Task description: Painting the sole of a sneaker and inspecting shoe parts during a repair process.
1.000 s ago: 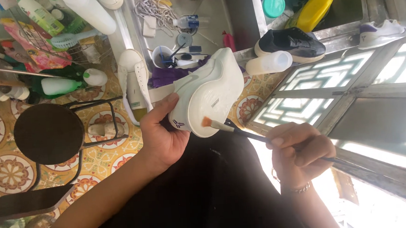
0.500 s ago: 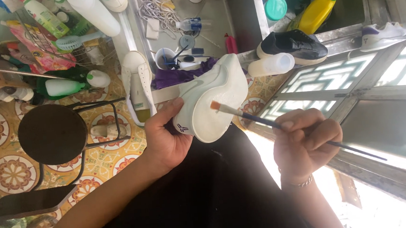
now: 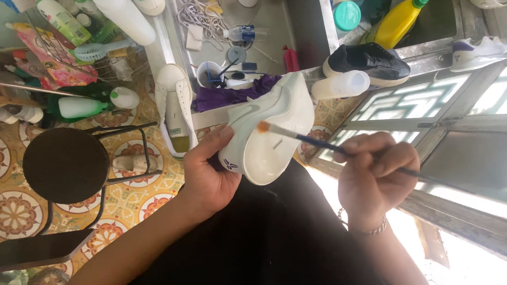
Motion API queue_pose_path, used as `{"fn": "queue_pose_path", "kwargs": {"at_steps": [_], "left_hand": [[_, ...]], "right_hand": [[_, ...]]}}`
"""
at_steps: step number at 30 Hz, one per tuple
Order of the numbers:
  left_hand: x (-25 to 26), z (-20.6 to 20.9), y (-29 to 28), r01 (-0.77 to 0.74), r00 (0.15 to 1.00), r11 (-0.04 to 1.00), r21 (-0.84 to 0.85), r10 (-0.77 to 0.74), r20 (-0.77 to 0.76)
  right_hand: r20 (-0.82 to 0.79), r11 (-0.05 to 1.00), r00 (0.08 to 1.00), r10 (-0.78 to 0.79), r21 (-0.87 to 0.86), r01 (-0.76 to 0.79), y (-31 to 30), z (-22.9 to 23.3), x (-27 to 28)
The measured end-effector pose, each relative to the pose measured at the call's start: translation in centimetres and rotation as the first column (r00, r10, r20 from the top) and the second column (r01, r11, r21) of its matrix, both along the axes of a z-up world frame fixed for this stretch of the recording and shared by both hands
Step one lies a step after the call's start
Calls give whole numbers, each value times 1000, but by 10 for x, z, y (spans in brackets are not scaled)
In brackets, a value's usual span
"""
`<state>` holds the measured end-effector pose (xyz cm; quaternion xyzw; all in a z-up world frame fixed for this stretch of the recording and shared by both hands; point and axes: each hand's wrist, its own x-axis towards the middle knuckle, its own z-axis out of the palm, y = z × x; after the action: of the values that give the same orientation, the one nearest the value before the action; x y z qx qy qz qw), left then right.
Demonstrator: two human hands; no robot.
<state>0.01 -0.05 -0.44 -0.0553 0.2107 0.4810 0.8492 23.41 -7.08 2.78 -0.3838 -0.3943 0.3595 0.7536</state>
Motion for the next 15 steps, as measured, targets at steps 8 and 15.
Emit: {"fn": "queue_pose_path", "kwargs": {"at_steps": [8, 15], "left_hand": [[-2, 3, 0, 15, 998, 1000, 13, -14, -57], [-4, 3, 0, -3, 998, 1000, 15, 4, -64]], "right_hand": [[158, 997, 987, 14, 75, -26, -12, 6, -3], [192, 987, 972, 135, 55, -148, -21, 19, -4]]}}
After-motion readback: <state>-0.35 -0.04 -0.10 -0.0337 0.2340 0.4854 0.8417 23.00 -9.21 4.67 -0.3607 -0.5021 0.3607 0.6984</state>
